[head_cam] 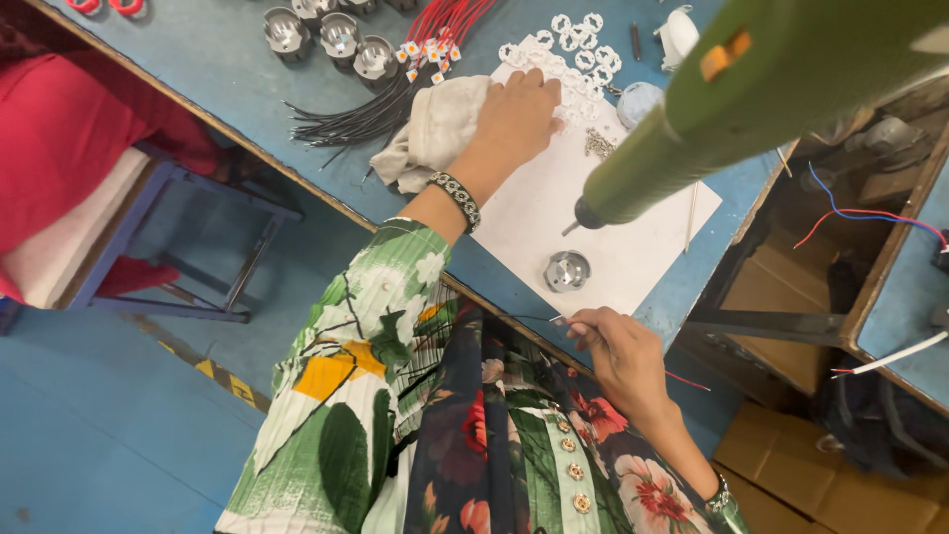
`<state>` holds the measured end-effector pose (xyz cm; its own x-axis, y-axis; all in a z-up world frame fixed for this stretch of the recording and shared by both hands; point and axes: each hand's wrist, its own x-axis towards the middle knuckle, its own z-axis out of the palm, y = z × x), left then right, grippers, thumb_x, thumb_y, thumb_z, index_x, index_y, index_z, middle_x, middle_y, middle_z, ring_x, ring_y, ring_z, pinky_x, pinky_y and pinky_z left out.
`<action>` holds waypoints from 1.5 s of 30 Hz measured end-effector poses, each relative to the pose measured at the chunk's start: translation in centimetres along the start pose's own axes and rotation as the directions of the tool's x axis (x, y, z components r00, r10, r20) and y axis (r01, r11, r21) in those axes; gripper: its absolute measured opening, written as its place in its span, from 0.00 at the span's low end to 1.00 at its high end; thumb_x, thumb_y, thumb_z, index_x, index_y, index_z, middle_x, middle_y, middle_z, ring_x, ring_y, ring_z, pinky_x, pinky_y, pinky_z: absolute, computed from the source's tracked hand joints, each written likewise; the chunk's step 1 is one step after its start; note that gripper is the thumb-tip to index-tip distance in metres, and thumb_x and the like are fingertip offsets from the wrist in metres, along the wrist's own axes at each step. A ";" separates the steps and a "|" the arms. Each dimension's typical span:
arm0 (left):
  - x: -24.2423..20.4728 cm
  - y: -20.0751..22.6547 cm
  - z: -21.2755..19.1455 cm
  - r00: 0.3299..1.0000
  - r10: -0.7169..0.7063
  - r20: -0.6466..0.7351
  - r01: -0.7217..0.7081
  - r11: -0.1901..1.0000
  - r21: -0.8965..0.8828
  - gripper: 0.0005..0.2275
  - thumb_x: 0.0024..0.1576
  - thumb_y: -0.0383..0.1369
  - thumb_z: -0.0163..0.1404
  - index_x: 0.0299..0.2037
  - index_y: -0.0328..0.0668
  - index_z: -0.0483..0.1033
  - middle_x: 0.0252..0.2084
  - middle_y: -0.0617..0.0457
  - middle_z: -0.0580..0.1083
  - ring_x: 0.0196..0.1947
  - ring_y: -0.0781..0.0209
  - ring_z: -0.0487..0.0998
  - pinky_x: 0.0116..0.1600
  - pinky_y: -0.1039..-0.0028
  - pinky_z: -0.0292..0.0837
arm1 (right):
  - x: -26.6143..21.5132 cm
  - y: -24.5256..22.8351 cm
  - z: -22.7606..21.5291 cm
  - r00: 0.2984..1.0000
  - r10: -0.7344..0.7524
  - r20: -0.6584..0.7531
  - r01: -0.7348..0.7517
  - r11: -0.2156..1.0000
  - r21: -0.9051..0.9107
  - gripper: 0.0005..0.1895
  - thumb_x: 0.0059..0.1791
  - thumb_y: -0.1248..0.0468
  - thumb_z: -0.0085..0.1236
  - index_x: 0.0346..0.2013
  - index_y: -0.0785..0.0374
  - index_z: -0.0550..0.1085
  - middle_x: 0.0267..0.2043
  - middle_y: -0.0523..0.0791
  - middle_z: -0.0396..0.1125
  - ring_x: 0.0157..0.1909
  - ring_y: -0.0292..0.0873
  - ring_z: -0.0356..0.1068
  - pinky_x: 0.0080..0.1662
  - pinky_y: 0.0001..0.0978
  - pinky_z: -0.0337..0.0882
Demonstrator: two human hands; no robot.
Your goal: The person assembles small electronic light fixtures by inserting wires into metal housings and securing them with a hot glue gun. They handle multiple components including wires, metal casings, and plastic rings, working at a blue workbench in a workshop setting.
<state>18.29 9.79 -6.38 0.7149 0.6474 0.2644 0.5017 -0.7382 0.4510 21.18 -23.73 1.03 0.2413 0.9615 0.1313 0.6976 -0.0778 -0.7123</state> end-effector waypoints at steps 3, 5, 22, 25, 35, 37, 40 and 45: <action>0.1 0.5 0.2 1.000 0.008 -0.023 -0.006 0.997 0.077 0.11 0.51 0.35 0.61 0.41 0.44 0.76 0.45 0.49 0.72 0.52 0.50 0.72 0.50 0.53 0.67 | 0.0 -0.1 0.2 1.000 0.027 0.010 -0.028 0.998 0.049 0.04 0.51 0.70 0.55 0.40 0.64 0.75 0.32 0.44 0.75 0.30 0.40 0.76 0.35 0.31 0.73; 0.1 0.5 0.4 1.000 -0.008 -0.007 0.009 0.995 0.095 0.08 0.52 0.34 0.60 0.39 0.46 0.77 0.45 0.51 0.73 0.53 0.51 0.72 0.51 0.55 0.67 | -0.2 0.0 0.1 0.999 0.029 0.017 -0.030 0.999 0.034 0.04 0.51 0.70 0.55 0.40 0.63 0.76 0.32 0.44 0.75 0.30 0.40 0.76 0.35 0.32 0.73; -1.0 1.3 -1.6 1.000 -0.009 -0.030 0.002 0.977 -0.213 0.06 0.54 0.32 0.61 0.37 0.46 0.78 0.38 0.55 0.77 0.45 0.53 0.77 0.49 0.63 0.71 | -0.2 0.1 0.3 1.000 0.004 -0.003 -0.004 1.000 -0.029 0.04 0.51 0.68 0.56 0.40 0.62 0.76 0.30 0.43 0.74 0.31 0.41 0.76 0.37 0.33 0.72; -4.1 1.5 -3.4 0.999 0.012 -0.047 -0.037 0.811 -0.584 0.06 0.58 0.30 0.58 0.43 0.43 0.77 0.37 0.54 0.78 0.39 0.57 0.81 0.45 0.69 0.75 | -0.4 0.4 0.0 0.999 0.044 -0.002 -0.044 0.999 -0.020 0.04 0.51 0.68 0.56 0.40 0.62 0.76 0.29 0.43 0.74 0.32 0.41 0.75 0.37 0.33 0.72; -19.8 6.6 -8.4 0.877 -0.053 0.477 0.464 0.344 -0.816 0.08 0.60 0.27 0.56 0.47 0.31 0.80 0.40 0.48 0.81 0.36 0.68 0.82 0.40 0.77 0.81 | 1.9 0.4 0.8 0.993 -0.075 0.091 0.084 0.992 -0.094 0.04 0.50 0.65 0.59 0.39 0.59 0.78 0.29 0.44 0.73 0.30 0.47 0.71 0.35 0.40 0.69; -20.5 6.5 -8.2 0.880 -0.066 0.471 0.468 0.301 -0.831 0.09 0.60 0.26 0.54 0.48 0.30 0.80 0.41 0.47 0.81 0.37 0.68 0.81 0.40 0.77 0.81 | 2.2 0.0 0.7 0.988 -0.119 0.097 0.130 0.984 -0.120 0.04 0.49 0.64 0.60 0.38 0.59 0.78 0.30 0.44 0.73 0.30 0.48 0.70 0.35 0.40 0.69; -21.1 6.4 -7.7 0.860 -0.005 0.509 0.505 0.134 -0.852 0.09 0.61 0.26 0.51 0.50 0.31 0.79 0.43 0.48 0.80 0.40 0.67 0.82 0.44 0.77 0.81 | 2.4 -0.4 0.7 0.989 -0.119 0.091 0.131 0.981 -0.140 0.04 0.49 0.63 0.62 0.36 0.60 0.78 0.31 0.44 0.74 0.30 0.48 0.71 0.35 0.40 0.69; -21.5 6.9 -7.7 0.880 0.006 0.475 0.442 0.358 -0.823 0.10 0.61 0.25 0.49 0.51 0.34 0.80 0.44 0.49 0.78 0.39 0.66 0.83 0.44 0.78 0.80 | 2.0 -0.5 1.0 0.997 -0.048 0.064 0.057 0.987 -0.153 0.05 0.48 0.62 0.63 0.35 0.61 0.78 0.29 0.46 0.74 0.28 0.48 0.71 0.33 0.40 0.69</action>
<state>2.62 -7.79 -2.43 0.8634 0.4750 -0.1699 0.0949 0.1778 0.9795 20.66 -21.55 0.97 0.1640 0.9790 0.1211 0.8055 -0.0620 -0.5894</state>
